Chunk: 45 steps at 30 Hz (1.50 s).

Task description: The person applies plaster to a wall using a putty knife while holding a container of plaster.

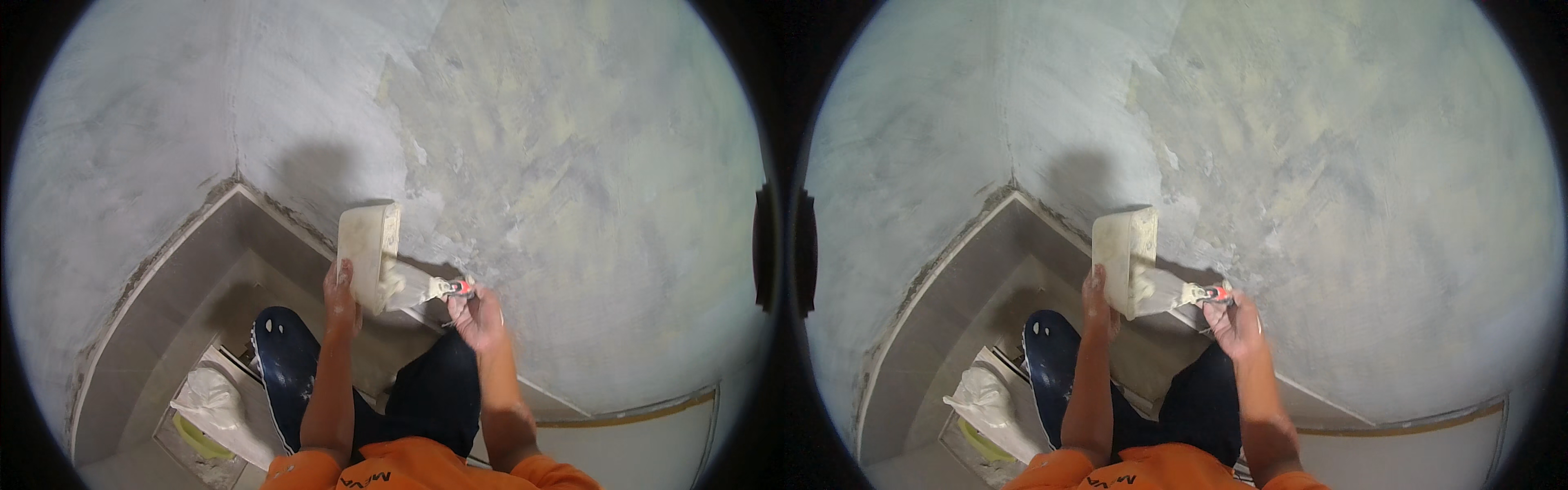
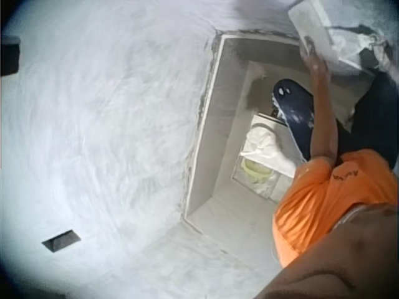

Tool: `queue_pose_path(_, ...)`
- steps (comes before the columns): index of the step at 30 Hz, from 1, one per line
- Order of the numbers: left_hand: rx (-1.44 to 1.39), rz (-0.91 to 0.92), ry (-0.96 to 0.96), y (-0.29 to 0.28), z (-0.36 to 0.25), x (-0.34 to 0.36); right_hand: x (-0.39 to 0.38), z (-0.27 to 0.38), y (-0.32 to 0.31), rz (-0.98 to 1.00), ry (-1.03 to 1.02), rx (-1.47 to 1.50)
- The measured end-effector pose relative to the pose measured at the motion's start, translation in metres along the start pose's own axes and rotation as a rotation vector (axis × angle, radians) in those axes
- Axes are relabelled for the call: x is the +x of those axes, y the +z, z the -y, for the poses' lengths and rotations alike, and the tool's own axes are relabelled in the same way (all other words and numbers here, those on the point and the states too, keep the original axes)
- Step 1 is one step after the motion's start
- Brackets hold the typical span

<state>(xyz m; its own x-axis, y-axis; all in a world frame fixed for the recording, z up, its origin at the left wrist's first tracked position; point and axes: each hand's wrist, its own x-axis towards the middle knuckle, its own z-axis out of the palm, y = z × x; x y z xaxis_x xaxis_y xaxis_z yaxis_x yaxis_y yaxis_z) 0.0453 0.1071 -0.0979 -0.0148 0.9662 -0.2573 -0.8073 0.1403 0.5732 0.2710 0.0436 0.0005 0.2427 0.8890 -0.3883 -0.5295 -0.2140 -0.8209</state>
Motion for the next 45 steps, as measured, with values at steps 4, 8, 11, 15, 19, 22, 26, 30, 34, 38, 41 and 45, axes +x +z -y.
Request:
queue_pose_path(4,-0.169,-0.047,-0.01,-0.004,-0.018,-0.002,0.005,-0.041,-0.009,0.033,0.134,0.627)
queue_pose_path(8,-0.255,0.077,0.077,0.011,-0.045,0.012,0.0,-0.064,0.01,0.384,0.328,0.765)
queue_pose_path(11,-0.281,0.192,0.089,0.019,-0.066,0.033,-0.004,-0.066,0.037,0.554,0.335,0.638)
queue_pose_path(15,-0.298,0.411,0.088,0.01,-0.076,0.061,-0.005,-0.054,0.06,0.782,0.303,0.473)
queue_pose_path(19,-0.331,0.401,0.014,-0.013,-0.069,0.082,-0.01,-0.029,0.095,0.743,0.24,0.342)
queue_pose_path(22,-0.391,0.421,0.04,-0.017,-0.065,0.096,0.002,-0.022,0.109,0.663,0.117,0.265)
queue_pose_path(26,-0.429,0.416,0.055,-0.026,-0.068,0.107,0.009,-0.006,0.143,0.558,-0.248,-0.109)
queue_pose_path(30,-0.362,0.459,0.139,-0.042,-0.076,0.116,0.029,-0.001,0.17,0.329,-0.513,-0.461)
queue_pose_path(34,-0.468,0.433,0.2,-0.045,-0.09,0.113,0.068,-0.016,0.174,0.191,-0.707,-0.599)
queue_pose_path(38,-0.471,0.482,0.268,-0.051,-0.092,0.115,0.078,-0.027,0.194,0.024,-0.808,-0.787)
queue_pose_path(41,-0.457,0.46,0.225,-0.051,-0.089,0.115,0.102,-0.034,0.2,-0.055,-0.827,-0.754)
queue_pose_path(45,-0.319,0.29,0.251,-0.06,-0.092,0.121,0.104,-0.066,0.197,-0.183,-0.612,-0.577)
